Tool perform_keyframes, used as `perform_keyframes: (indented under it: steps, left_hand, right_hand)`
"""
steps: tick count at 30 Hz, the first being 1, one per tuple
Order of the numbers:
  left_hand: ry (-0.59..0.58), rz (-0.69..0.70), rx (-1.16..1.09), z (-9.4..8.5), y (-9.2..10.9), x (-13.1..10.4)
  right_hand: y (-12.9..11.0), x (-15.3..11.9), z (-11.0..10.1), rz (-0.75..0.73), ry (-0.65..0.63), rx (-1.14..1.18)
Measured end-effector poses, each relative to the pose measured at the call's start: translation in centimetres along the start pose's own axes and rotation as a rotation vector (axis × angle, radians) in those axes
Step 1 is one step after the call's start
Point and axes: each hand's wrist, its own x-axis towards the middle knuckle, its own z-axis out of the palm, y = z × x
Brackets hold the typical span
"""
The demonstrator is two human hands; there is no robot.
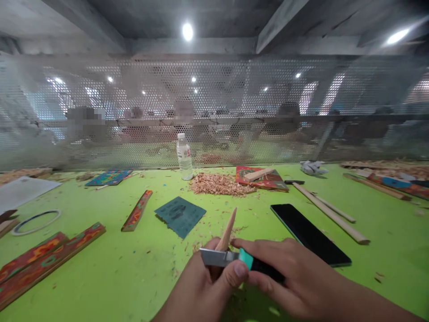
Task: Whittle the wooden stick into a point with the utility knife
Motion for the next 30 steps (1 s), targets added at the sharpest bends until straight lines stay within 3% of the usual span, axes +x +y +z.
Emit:
perform_keyframes:
  steps: [11,17,22,30]
  left_hand:
    - [0.1,-0.088,0.18,0.0,-0.6,-0.4]
    - [0.076,-0.054,0.03,0.2,-1.0,-0.1]
    - [0.066,-0.053,-0.066,0.7,0.1,0.2]
    - [0.147,-0.07,-0.008,0.7,0.4,0.0]
  right_hand:
    - [0.1,-0.9,1.8,-0.02,0.115,-0.257]
    - [-0.4,-0.7,1.8,-0.011,0.148,-0.311]
    - [-0.5,-0.7,1.9,-0.002,0.166,-0.309]
    - [-0.4,-0.7,1.8,0.016,0.306,-0.283]
